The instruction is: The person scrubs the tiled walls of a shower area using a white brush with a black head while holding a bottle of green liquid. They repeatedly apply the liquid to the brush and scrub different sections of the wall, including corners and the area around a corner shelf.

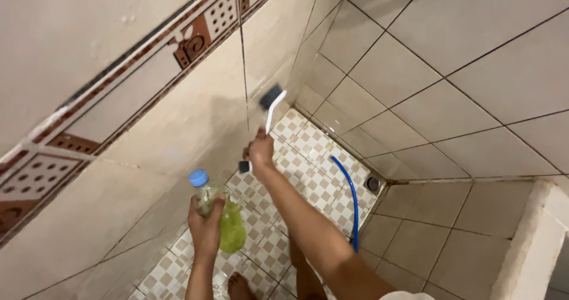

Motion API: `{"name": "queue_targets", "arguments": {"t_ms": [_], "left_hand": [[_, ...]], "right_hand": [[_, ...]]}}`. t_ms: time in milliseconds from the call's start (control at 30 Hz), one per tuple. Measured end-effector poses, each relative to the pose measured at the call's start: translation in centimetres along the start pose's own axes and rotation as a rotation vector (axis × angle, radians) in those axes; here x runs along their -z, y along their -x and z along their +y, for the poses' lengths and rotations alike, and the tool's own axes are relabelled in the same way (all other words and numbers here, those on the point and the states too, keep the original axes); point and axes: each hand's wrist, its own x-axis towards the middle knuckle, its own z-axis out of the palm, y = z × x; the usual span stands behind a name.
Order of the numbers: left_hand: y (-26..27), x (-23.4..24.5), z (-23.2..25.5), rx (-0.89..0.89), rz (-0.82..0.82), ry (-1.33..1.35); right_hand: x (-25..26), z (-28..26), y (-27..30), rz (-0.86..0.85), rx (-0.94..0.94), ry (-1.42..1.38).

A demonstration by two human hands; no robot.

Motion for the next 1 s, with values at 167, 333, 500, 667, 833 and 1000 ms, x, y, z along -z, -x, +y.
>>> {"name": "queue_targets", "arguments": {"t_ms": [167, 333, 500, 667, 833, 1000], "left_hand": [[1.1, 1.0, -0.1, 0.023, 0.031, -0.035], [1.2, 1.7, -1.2, -0.032, 0.023, -0.001], [1.0, 1.6, -2.3, 0.057, 0.082, -0.074], [0.6, 0.9, -3.5, 0.110, 0.143, -0.073], [-0.5, 0.0, -5.2, 0.062, 0.161, -0.020], [-0.6, -1.1, -6.7, 0.043, 0.160, 0.067]], "right_hand": [[-0.3, -2.0, 3.2, 0.105, 0.174, 0.429], [-1.6, -3.7, 5.4, 0.032, 0.003, 0.106], [-2.4, -0.2, 6.7, -0.012, 0.324, 0.137], [-1.5, 2.5, 1.1, 0.044, -0.167, 0.285], [-0.6, 5.2, -3.9, 0.062, -0.062, 0.039], [1.9, 7.0, -8.7, 0.016, -0.249, 0.107]]}}
